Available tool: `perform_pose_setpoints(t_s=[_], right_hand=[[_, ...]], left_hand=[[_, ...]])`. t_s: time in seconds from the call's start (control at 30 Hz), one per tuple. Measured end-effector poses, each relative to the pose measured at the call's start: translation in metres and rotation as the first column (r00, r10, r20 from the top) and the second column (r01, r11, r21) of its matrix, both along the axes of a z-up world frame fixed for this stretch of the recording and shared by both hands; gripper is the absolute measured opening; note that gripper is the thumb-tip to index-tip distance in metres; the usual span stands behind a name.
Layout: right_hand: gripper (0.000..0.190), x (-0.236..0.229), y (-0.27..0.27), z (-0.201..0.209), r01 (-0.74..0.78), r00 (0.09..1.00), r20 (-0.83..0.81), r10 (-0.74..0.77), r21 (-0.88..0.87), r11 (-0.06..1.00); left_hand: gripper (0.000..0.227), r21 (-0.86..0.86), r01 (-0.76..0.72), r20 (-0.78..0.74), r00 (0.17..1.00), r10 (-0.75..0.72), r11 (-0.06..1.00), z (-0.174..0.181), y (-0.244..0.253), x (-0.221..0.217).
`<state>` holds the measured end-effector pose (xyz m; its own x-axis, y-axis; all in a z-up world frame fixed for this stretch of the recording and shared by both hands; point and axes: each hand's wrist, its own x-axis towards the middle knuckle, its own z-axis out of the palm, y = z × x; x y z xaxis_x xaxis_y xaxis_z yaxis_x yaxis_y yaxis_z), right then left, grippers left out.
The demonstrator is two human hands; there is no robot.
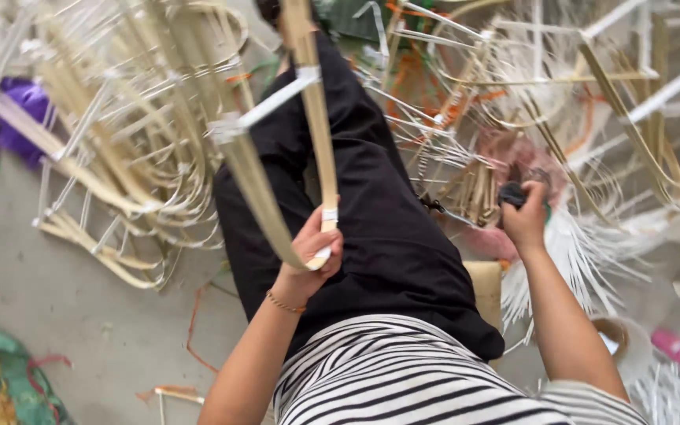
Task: Assembling and securing curved bamboo pieces into frames using white tape and cutting tools.
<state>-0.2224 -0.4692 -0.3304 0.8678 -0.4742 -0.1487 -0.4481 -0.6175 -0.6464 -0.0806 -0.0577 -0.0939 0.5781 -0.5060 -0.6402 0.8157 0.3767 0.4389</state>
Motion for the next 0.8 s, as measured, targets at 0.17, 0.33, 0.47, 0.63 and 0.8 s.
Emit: perform_pose_setpoints(t_s=[0.17, 0.33, 0.47, 0.63, 0.8], right_hand=[[0.075, 0.097, 0.089, 0.196, -0.074, 0.993, 0.115, -0.026, 0.781, 0.620], [0.085, 0.151, 0.194, 0.215, -0.492, 0.867, 0.304, 0.394, 0.645, 0.585], [0.039, 0.207, 0.187, 0.139, -0.766, 0.574, 0.483, 0.661, 0.032, 0.642], [0.048, 0.214, 0.196, 0.200, -0.378, 0.925, 0.161, 0.343, 0.457, 0.805], [0.029, 0.216, 0.196, 0.184, -0.486, 0.826, -0.039, 0.563, 0.457, 0.745]], left_hand=[[0.071, 0.027, 0.057, 0.004, 0.998, -0.057, 0.998, -0.005, -0.004, -0.007], [0.060, -0.018, 0.011, -0.018, 1.000, -0.011, 1.000, -0.018, 0.008, -0.021], [0.064, 0.067, -0.001, -0.044, 0.999, 0.004, 0.998, 0.031, 0.007, -0.020], [0.064, -0.046, 0.040, 0.011, 0.999, -0.039, 0.998, 0.009, 0.030, -0.032], [0.061, 0.005, 0.058, -0.101, 0.993, -0.057, 0.998, 0.023, 0.032, -0.032]])
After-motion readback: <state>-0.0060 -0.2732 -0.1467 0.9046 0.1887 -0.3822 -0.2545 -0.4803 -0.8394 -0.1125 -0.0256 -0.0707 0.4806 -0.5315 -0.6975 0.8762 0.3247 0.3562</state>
